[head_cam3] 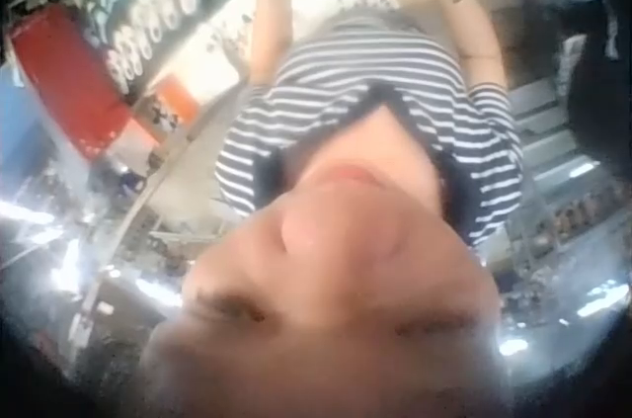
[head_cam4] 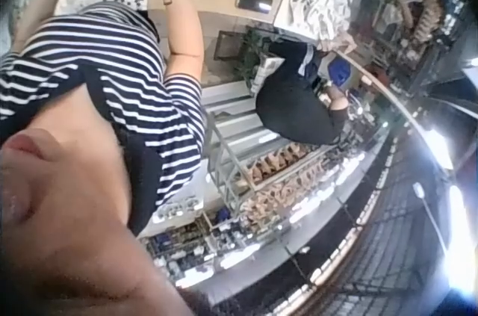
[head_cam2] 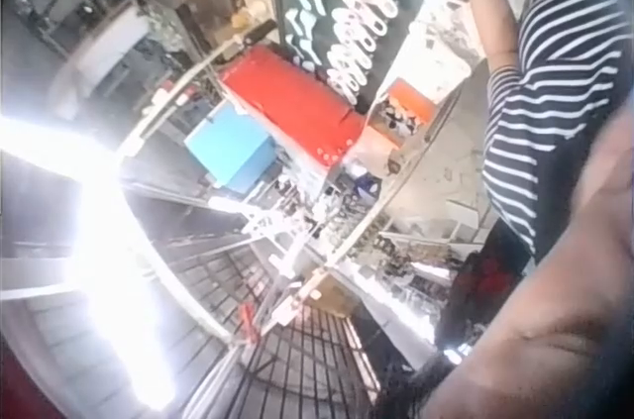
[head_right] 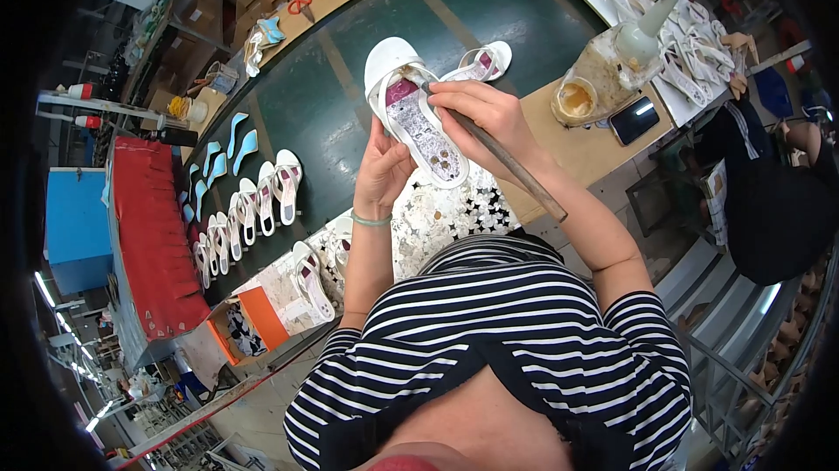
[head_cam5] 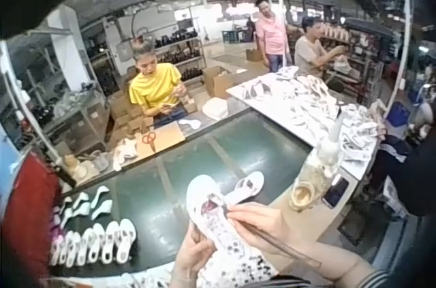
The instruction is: The recorder uses a brush to apply glue or adhesive to the inside and straps of white high-heeled sandals in a factory setting.
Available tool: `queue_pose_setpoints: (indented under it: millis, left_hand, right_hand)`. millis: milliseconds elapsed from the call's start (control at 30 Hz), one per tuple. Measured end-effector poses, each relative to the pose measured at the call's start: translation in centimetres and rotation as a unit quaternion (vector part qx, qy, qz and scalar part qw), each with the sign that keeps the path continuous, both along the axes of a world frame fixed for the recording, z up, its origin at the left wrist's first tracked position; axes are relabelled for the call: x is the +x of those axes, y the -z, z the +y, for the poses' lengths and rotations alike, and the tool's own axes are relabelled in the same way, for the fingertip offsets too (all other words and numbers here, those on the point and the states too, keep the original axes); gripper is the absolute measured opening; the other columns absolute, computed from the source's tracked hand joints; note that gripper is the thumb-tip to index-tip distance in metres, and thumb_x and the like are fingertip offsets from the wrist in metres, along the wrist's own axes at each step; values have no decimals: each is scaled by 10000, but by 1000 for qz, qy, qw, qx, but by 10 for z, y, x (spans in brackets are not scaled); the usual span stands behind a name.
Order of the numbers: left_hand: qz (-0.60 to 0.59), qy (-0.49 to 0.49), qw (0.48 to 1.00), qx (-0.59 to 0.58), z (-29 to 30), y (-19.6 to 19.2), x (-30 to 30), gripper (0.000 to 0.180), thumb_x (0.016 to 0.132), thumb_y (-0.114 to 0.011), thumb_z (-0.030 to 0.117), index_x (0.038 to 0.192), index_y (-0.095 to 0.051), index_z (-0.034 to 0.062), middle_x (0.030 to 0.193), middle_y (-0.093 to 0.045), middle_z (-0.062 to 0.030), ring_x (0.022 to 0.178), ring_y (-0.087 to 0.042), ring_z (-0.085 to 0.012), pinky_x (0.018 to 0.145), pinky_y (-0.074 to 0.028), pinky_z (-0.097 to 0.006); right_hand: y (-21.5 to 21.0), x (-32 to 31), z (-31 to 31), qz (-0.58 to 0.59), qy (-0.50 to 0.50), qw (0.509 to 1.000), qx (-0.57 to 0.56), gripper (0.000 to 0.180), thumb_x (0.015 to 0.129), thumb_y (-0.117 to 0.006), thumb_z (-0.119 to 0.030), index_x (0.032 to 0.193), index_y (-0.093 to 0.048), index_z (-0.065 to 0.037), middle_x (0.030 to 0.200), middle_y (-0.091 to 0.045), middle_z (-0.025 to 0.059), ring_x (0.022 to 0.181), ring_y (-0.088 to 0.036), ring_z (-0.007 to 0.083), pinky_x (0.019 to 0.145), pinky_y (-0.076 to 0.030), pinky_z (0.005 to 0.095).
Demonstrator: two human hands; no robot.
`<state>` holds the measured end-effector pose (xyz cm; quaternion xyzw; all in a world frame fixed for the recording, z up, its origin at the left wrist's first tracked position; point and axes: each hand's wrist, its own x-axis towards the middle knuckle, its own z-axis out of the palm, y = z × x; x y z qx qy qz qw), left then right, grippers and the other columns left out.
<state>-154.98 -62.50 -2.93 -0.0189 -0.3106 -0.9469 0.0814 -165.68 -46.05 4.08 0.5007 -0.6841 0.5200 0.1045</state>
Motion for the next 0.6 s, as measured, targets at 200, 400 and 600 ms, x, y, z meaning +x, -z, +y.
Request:
queue_pose_setpoints:
  millis: [200,400,600]
  left_hand:
    - [-9,-5,1000,-11,3,-2,0,958,818,-702,-18,1514,-101,251,1376,-463,-116,1215,-540,-269,930,-540,-457]
    - [-12,-14,1000,-10,5,-2,-1,962,809,-693,-48,1513,-107,245,1371,-469,-113,1209,-544,-260,932,-538,-445]
    - [-15,-22,999,-18,7,-1,-2,964,799,-685,-78,1511,-117,239,1354,-473,-102,1188,-553,-245,913,-546,-405]
  right_hand:
    - [6,4,-6,8,32,999,-17,175,773,-671,48,945,-679,16,1012,-684,153,866,-688,264,729,-561,311]
    - [12,7,-12,-9,44,999,-24,201,763,-676,51,963,-671,29,1017,-678,165,876,-682,283,741,-559,323]
    - [12,10,-17,1,58,998,-34,190,777,-673,24,966,-666,34,995,-677,180,865,-683,297,747,-559,333]
